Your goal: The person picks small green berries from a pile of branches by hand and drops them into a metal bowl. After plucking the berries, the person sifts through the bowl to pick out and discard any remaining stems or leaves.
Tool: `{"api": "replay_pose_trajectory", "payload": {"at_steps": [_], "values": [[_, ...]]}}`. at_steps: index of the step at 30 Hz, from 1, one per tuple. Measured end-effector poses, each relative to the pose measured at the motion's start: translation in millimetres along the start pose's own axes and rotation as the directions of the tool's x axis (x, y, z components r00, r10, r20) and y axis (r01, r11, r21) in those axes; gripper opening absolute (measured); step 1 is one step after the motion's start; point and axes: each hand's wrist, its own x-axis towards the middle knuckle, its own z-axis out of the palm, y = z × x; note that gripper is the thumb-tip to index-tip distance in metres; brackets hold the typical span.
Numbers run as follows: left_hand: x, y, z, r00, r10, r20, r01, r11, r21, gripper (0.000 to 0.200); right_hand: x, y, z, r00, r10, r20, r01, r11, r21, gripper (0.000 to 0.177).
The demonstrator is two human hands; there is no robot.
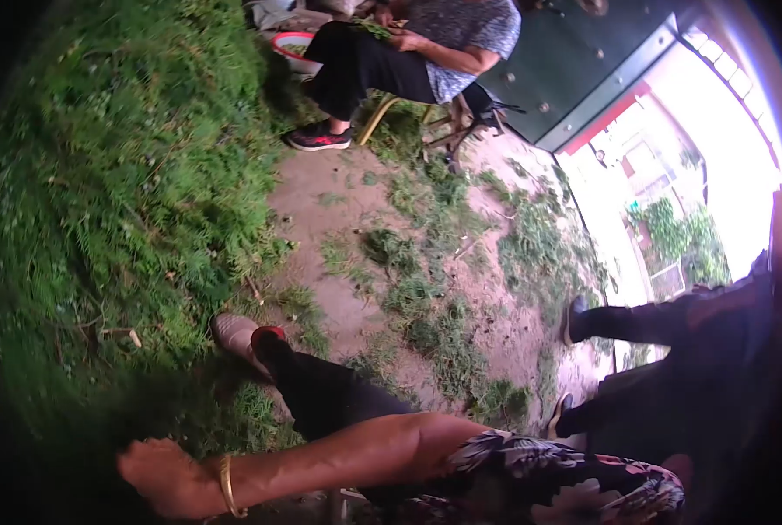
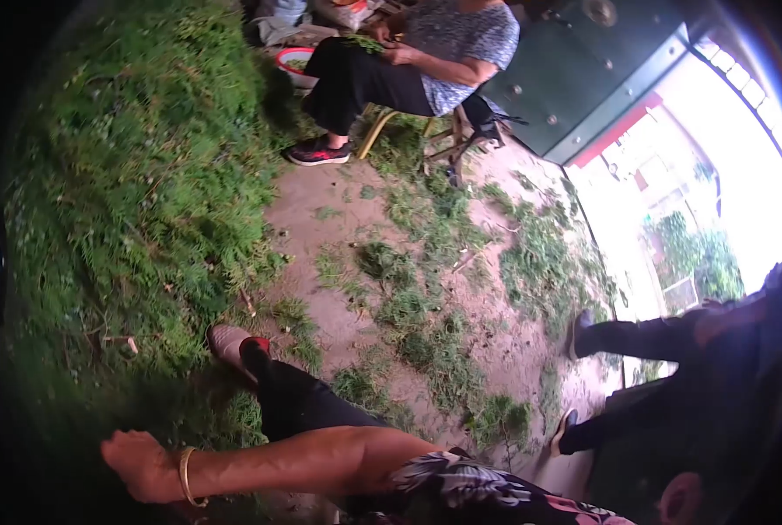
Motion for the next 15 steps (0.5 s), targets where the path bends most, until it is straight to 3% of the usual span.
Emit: {"api": "replay_pose_trajectory", "payload": {"at_steps": [1,4,7,8,10,12,13,14,15], "values": [[-6,-2,-12,1.0,-0.001,-0.013,0.001,1.0,-0.009,0.034,8,2,14,0.995,-0.005,-0.1,0.006,1.0,0.004,0.028],[-14,15,-36,0.998,-0.014,-0.054,0.012,0.999,-0.034,0.031,11,2,26,0.988,-0.065,-0.143,0.065,0.998,-0.001,0.024],[-23,24,-52,0.995,-0.042,-0.09,0.037,0.998,-0.059,0.029,-1,0,9,0.979,-0.164,-0.122,0.171,0.984,0.049,0.006],[-27,24,-59,0.993,-0.054,-0.106,0.047,0.997,-0.069,0.028,-8,-2,1,0.966,-0.241,-0.092,0.25,0.964,0.095,0.015],[-43,-1,-91,0.987,-0.075,-0.144,0.062,0.994,-0.09,0.026,-9,-3,1,0.972,-0.224,-0.066,0.23,0.969,0.095,0.013],[-43,0,-99,0.977,-0.099,-0.19,0.078,0.99,-0.115,0.025,1,0,18,0.951,-0.099,-0.293,0.12,0.991,0.054,0.007],[-47,5,-104,0.969,-0.114,-0.22,0.088,0.988,-0.126,0.024,3,1,21,0.95,-0.108,-0.292,0.13,0.99,0.056,0.007],[-28,49,-87,0.965,-0.116,-0.235,0.09,0.989,-0.117,0.024,2,-5,14,0.961,0.091,-0.262,-0.07,0.994,0.088,0.011],[-18,98,-81,0.96,-0.206,-0.189,0.12,0.915,-0.385,0.028,4,-12,11,0.937,0.276,-0.213,-0.258,0.96,0.112,0.017]]}}
